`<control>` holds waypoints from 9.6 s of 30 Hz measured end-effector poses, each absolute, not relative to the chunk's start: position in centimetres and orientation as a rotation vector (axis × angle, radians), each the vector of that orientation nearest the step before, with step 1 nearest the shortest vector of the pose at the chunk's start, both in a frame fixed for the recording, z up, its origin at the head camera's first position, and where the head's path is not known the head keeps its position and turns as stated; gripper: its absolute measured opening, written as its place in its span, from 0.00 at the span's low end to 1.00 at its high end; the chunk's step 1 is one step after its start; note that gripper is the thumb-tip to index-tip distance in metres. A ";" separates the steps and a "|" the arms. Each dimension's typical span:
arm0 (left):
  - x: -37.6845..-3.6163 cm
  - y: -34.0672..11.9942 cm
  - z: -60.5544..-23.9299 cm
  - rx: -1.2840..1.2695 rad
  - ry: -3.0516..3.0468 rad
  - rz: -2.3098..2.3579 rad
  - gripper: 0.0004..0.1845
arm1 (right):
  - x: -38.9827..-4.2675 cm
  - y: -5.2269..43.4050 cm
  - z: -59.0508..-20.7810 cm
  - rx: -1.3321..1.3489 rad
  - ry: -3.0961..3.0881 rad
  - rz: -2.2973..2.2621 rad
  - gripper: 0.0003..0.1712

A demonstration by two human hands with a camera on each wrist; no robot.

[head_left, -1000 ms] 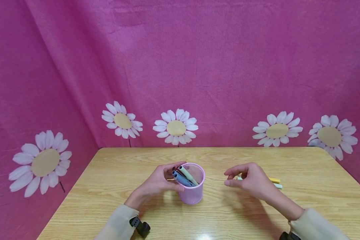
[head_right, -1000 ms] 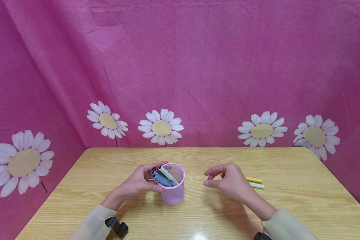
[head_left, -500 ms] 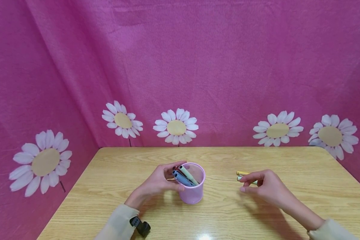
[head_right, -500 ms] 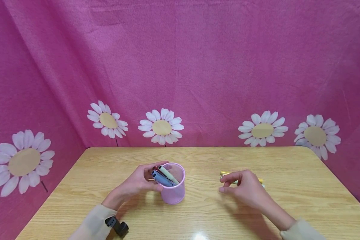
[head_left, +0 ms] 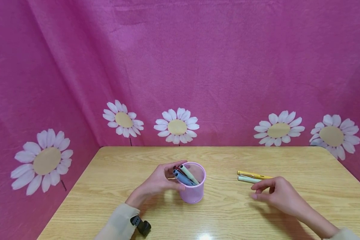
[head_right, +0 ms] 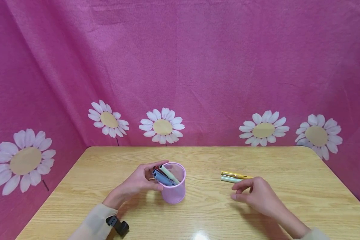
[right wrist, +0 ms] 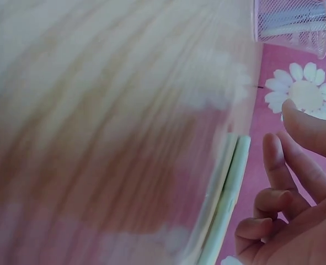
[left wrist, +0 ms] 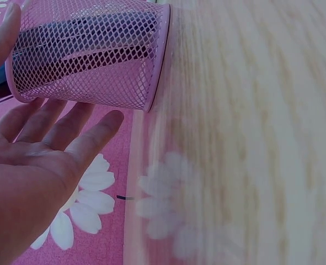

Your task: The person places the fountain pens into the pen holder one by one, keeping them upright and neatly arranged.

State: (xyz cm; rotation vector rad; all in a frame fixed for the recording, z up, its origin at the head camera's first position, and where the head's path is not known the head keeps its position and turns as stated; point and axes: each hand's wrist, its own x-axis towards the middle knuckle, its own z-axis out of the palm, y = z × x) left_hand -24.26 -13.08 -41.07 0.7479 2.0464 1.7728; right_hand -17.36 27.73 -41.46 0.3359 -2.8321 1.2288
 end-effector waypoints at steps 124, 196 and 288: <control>-24.2 -13.1 -40.9 0.752 2.027 1.769 0.45 | -21.4 28.4 -42.8 0.604 -2.887 1.326 0.12; -24.2 -13.0 -41.0 0.765 2.030 1.784 0.44 | -21.0 25.9 -41.5 0.563 -2.930 1.358 0.12; -24.3 -13.1 -41.2 0.721 2.063 1.766 0.43 | -19.5 18.5 -33.4 0.531 -2.651 1.466 0.14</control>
